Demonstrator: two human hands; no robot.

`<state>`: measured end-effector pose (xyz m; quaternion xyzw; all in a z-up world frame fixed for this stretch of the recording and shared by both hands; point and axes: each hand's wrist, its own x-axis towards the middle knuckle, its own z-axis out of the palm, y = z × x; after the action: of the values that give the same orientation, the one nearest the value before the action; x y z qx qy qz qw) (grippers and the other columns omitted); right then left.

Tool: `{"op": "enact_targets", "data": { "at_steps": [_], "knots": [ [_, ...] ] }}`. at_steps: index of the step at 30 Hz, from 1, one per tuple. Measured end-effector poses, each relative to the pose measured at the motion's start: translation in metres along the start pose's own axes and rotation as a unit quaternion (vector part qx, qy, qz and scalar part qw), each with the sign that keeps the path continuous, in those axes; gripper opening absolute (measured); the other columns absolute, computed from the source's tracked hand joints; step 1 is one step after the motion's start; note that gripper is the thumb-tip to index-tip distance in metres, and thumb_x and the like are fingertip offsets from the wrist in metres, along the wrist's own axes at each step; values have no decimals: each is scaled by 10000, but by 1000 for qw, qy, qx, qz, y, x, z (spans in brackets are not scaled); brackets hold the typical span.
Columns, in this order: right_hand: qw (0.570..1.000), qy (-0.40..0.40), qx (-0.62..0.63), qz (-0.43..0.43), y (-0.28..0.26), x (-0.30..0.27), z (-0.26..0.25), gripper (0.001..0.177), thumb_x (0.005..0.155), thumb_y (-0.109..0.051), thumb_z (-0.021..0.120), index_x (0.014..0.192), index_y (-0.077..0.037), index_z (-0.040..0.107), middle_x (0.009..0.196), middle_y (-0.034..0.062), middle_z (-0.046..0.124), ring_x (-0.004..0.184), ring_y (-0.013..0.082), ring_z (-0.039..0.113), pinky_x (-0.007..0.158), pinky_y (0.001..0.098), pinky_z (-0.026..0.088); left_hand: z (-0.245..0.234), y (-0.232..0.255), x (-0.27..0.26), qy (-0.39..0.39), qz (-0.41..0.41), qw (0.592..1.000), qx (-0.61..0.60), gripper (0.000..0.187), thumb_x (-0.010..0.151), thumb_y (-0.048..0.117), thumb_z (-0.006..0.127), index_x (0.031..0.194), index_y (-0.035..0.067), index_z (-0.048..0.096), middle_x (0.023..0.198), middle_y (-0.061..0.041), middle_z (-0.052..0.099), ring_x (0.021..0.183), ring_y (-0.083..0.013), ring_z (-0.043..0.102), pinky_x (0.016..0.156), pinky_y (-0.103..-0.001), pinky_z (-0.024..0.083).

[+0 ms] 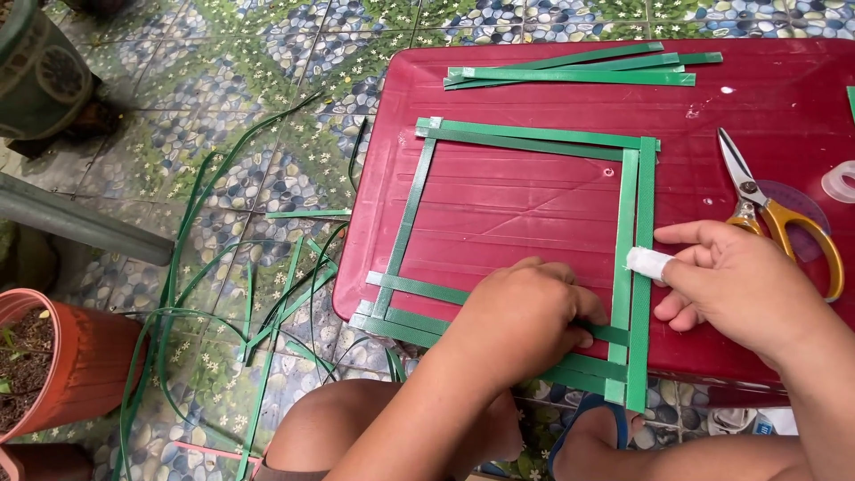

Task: Assembling a rectangular frame by aligning green plastic strips and securing the joints with adhesive tape.

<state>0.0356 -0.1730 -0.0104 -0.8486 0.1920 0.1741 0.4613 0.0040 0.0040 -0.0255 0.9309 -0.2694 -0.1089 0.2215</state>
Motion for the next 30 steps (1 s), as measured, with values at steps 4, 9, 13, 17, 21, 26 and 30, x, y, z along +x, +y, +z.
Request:
{"op": "enact_targets", "data": {
  "at_steps": [4, 9, 13, 17, 21, 26, 30],
  "knots": [
    [1000, -2, 3, 2, 1, 0, 1, 359, 837, 27, 477, 1183, -31, 553, 619, 249, 623, 483, 312, 565, 476, 348, 448, 0, 0, 0, -2, -4, 1000, 4, 214, 732, 261, 605, 937, 291, 660, 857, 5, 586, 867, -254, 530, 596, -403, 453],
    [1000, 0, 5, 1, 2, 3, 1, 352, 835, 25, 481, 1174, -30, 555, 620, 236, 616, 476, 306, 563, 462, 348, 451, -2, 1, 1, -9, -2, 1000, 6, 217, 735, 256, 606, 945, 287, 651, 878, 1, 585, 866, -258, 530, 593, -414, 449],
    [1000, -2, 5, 2, 2, 3, 1, 328, 842, 29, 485, 1160, -16, 549, 632, 241, 619, 467, 306, 557, 450, 357, 455, -1, 0, 1, -5, 3, 1000, 10, 202, 727, 248, 606, 923, 269, 654, 860, -10, 582, 848, -269, 534, 595, -415, 449],
    [1000, -4, -12, 14, -4, -2, -1, 351, 837, 8, 497, 1181, -41, 548, 628, 227, 632, 473, 292, 563, 467, 347, 459, 0, 1, 1, 7, 18, 1000, 11, 192, 713, 248, 631, 902, 260, 659, 832, -18, 575, 842, -266, 537, 594, -414, 453],
    [1000, -11, -4, 10, -3, 0, -2, 347, 820, 5, 496, 1160, -41, 550, 646, 195, 634, 468, 268, 572, 438, 317, 439, 0, 0, 1, -3, 5, 1000, -1, 178, 725, 245, 630, 900, 259, 655, 826, -13, 563, 842, -268, 518, 626, -416, 440],
    [999, -8, -16, 42, -22, -16, -6, 355, 834, -17, 516, 1182, -81, 548, 660, 178, 644, 479, 247, 571, 468, 308, 438, -1, 0, 1, 9, 9, 1000, -14, 201, 703, 232, 641, 902, 248, 663, 815, -13, 568, 838, -264, 515, 646, -410, 439],
    [999, 5, -14, 50, -34, -22, -22, 340, 854, -20, 499, 1184, -88, 548, 764, 170, 648, 491, 251, 561, 432, 313, 439, -8, 2, 1, 3, 24, 1000, -14, 198, 715, 263, 647, 901, 195, 655, 834, -36, 577, 812, -274, 513, 645, -420, 434]
  ]
}}
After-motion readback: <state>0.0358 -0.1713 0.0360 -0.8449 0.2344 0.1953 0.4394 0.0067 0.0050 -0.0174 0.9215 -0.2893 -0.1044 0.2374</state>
